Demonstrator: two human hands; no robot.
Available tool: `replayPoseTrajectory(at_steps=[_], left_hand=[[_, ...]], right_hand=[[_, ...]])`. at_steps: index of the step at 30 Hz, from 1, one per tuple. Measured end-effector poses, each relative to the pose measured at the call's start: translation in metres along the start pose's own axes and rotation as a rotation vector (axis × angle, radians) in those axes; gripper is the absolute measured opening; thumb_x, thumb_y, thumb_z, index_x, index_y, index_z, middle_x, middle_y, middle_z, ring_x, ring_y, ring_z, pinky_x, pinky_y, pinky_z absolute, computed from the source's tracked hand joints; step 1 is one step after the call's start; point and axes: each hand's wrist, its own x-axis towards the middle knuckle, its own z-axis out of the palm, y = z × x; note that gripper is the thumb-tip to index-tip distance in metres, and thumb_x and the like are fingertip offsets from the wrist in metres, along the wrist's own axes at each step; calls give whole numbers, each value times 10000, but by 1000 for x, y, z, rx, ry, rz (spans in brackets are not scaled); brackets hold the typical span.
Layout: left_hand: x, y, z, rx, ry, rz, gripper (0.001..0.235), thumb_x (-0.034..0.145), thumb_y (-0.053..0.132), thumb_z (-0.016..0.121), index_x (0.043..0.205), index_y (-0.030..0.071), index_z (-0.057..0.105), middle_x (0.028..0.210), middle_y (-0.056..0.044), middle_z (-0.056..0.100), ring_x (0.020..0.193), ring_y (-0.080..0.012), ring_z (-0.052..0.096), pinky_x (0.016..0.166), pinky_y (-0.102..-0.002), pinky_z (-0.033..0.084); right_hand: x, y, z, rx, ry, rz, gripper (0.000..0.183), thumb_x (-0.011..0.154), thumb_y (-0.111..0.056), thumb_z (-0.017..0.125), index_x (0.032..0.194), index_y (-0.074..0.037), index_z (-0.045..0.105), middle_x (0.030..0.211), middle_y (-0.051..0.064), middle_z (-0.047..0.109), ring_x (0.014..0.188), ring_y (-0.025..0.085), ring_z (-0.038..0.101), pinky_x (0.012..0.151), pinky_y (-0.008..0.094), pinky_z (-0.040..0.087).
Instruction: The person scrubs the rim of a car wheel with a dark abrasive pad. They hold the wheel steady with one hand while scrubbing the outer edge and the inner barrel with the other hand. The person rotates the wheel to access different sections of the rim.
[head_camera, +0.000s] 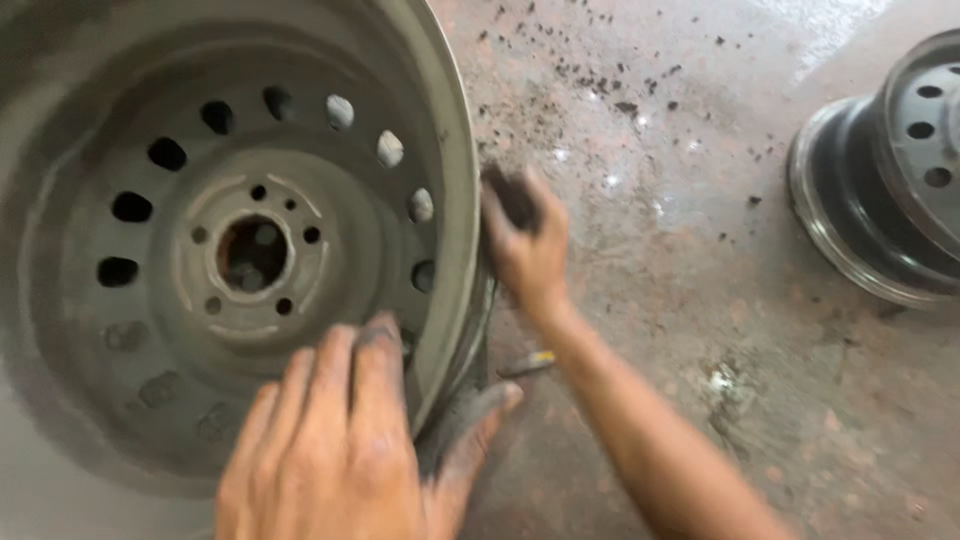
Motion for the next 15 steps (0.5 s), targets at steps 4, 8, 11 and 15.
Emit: replayPoseTrajectory(at_steps=[4,8,11,15], left_hand=[[-2,2,4,28,11,9,894,781,704,679,1187,-91,639,1060,-253,668,980,-366,678,812,-478,526],[-5,-9,14,189,23,88,902,786,758,652,1196,-46,663,1087,-272,680,1036,-336,696,888,-453,544],[-10,-9,16,120,-69,-24,881,744,714,683,1194,-42,681,1039,-266,690,1008,-351,701,836,-491,541],[-6,-7,16,113,64,23,890,741,726,717,1178,-49,684,1050,-255,696,991,-340,710,820,-464,549]], right_hand=[[-4,1,-6,121,-127,75,150,1013,-68,662,1133,19,681,1002,83,733,914,122,664,825,278,555],[-46,-2,-9,259,-178,-83,113,1051,-33,657,1153,13,648,1128,79,685,1073,135,659,972,298,548],[64,14,6,281,-405,-48,242,1028,-36,642,1263,25,636,1171,67,693,1082,119,648,979,287,535],[92,8,23,261,-475,1,245,997,-44,682,1232,18,649,1077,46,703,989,111,631,865,280,534]])
